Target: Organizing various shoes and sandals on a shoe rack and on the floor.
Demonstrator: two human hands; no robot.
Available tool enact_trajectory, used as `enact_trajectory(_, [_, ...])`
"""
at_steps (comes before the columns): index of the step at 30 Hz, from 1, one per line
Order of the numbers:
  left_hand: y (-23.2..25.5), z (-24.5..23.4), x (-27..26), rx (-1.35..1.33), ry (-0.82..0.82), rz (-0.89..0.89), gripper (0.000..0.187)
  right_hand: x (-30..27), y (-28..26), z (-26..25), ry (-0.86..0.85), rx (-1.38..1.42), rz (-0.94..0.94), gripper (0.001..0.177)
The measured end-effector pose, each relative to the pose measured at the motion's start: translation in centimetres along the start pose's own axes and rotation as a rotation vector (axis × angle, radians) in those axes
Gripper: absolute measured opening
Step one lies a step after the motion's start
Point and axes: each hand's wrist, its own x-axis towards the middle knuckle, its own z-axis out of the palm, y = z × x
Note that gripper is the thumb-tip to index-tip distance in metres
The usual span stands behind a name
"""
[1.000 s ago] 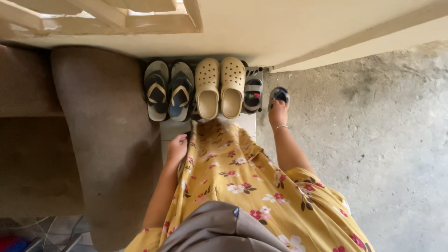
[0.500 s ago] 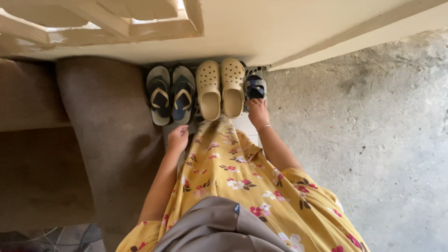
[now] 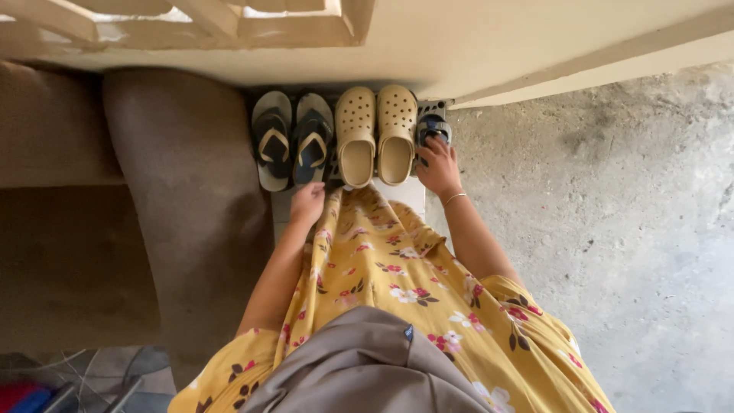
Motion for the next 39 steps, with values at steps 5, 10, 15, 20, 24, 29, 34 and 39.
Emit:
enact_trajectory(5, [-0.3, 0.6, 0.7, -0.038, 0.022, -0.045, 0.025, -1.6, -0.3, 2.7, 0.215, -0.074, -0.01, 0.034])
enact_trajectory(10, [-1.0, 0.4, 2.3, -0.004, 0.056, -0.073, 0.025, -2.7, -2.3, 6.8, 0.091, 0.191, -0.068, 0.032])
enact_trajectory(15, [-1.3, -0.8, 4.0, 0.13, 0.229, -0.211, 0.039, 0.0, -6.6, 7.3, -0.246, 0.409, 0.159, 0.04])
enact_trajectory(20, [-0.5, -2.1, 5.4, 0.053, 0.241, -0.487, 0.046, -0.7, -5.2, 11.6, -0.366, 0.499, 0.245, 0.039])
enact_trajectory(24, [1.4, -0.6, 5.4, -0.191, 0.165, -0.512, 0.048, -3.1, -3.0, 11.3, -0.458, 0.414, 0.356, 0.035])
enact_trajectory(29, [1.4, 0.6, 5.5, 0.14, 0.103, -0.565, 0.049, -6.1, 0.3, 10.3, -0.465, 0.292, 0.425, 0.033])
enact_trajectory(34, [0.2, 1.5, 6.2, 0.138, 0.048, -0.652, 0.05, -7.0, 1.8, 9.9, -0.451, 0.269, 0.479, 0.034])
enact_trajectory(39, [-0.7, 1.2, 5.1, -0.461, 0.031, -0.761, 0.036, -7.7, 1.2, 8.4, -0.447, 0.254, 0.519, 0.035])
